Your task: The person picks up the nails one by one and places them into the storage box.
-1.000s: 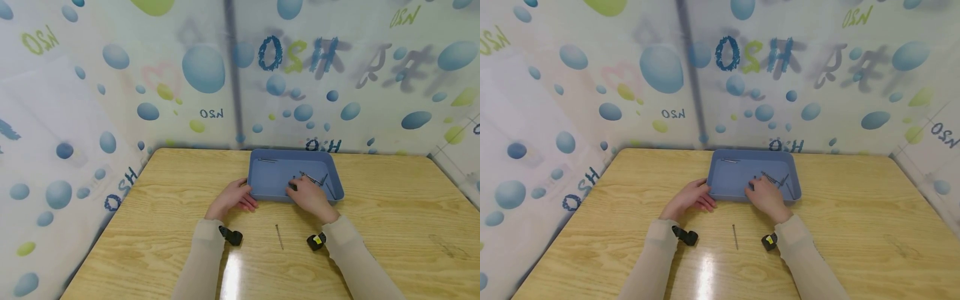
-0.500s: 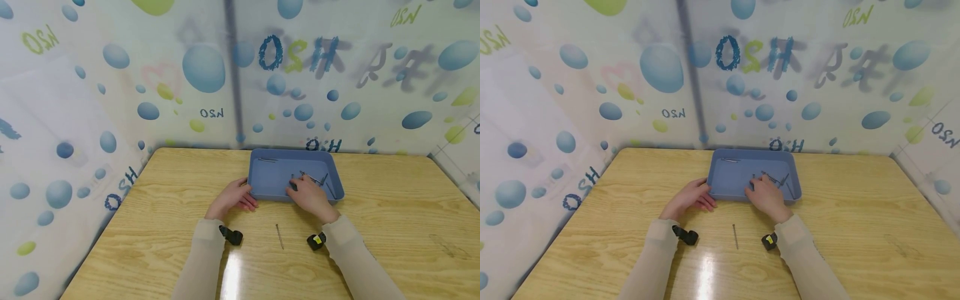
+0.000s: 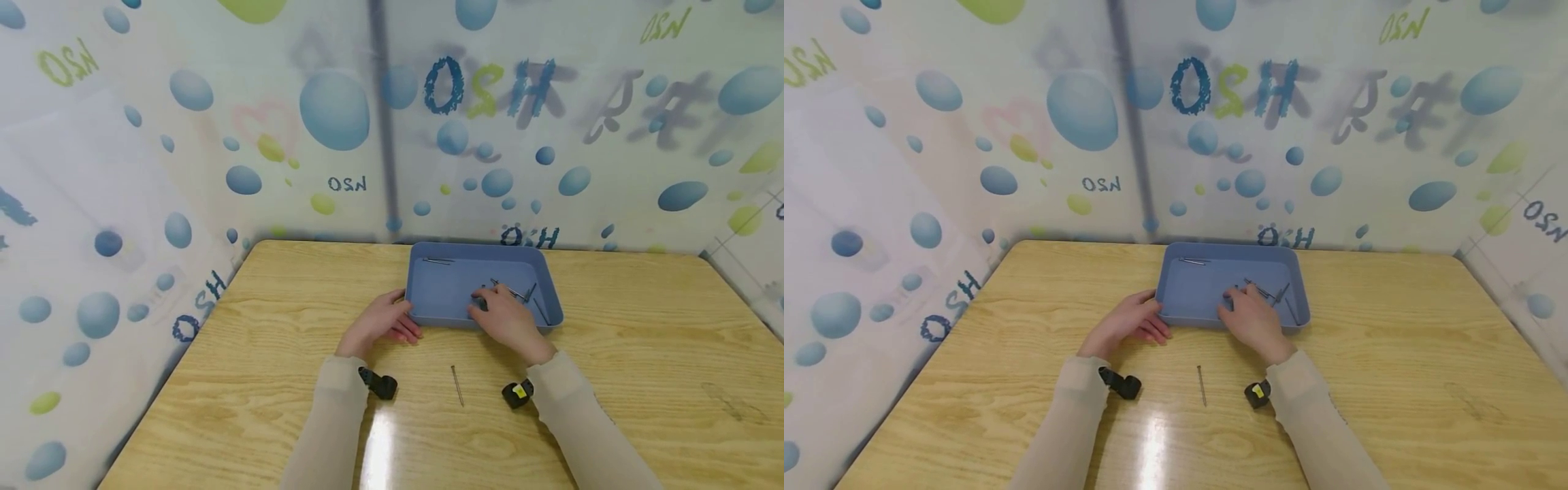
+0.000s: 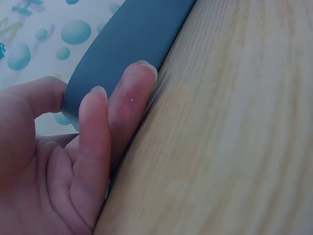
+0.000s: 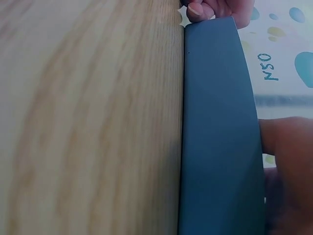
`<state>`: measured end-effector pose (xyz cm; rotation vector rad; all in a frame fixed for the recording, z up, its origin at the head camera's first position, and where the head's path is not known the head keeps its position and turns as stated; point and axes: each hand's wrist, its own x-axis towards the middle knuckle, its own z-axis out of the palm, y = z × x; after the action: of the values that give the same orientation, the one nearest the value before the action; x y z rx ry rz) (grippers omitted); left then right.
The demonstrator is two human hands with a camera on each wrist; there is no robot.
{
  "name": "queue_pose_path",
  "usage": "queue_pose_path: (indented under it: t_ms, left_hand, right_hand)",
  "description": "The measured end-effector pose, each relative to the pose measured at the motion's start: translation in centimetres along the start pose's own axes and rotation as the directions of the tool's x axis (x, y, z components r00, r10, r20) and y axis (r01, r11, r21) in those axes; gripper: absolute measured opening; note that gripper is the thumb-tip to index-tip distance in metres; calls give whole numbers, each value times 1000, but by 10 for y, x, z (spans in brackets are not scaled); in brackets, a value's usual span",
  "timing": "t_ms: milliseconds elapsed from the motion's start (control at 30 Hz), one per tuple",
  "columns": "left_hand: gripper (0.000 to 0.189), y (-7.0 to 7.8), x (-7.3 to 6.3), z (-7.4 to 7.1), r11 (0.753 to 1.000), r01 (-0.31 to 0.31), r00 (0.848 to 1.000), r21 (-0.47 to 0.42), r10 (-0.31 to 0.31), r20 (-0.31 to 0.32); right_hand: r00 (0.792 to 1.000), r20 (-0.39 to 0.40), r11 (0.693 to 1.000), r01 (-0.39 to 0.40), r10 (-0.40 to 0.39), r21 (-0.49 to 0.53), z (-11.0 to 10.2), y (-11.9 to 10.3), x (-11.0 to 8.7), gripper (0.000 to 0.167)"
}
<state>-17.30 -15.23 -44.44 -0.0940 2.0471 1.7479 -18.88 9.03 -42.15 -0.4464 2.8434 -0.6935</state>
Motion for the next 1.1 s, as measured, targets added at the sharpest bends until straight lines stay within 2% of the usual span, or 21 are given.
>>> queue_pose_path:
  t_ms: [367, 767, 900, 1000, 1100]
  left_hand:
    - [61, 1, -1, 0, 1000, -8, 1000, 1, 8, 9]
    - [61, 1, -1, 0, 1000, -7, 1000, 3, 7, 7]
    - [60, 1, 0, 0, 1000, -8, 1000, 8, 8, 3]
    - [60, 1, 0, 0, 1000, -2, 1000, 13, 2, 1]
    - [60, 1, -1, -1, 1000, 3, 1000, 13, -3, 1]
  right_hand:
    - [997, -39, 992, 72, -68, 106, -5, 1, -2, 32]
    - [987, -89, 956, 150, -132, 252, -13, -1, -7, 33]
    - [972, -54, 940, 234, -228, 250, -14, -5, -8, 35]
    - [948, -4, 914, 308, -318, 262, -14, -8, -7, 36]
    - [924, 49, 891, 350, -379, 289, -13, -10, -7, 37]
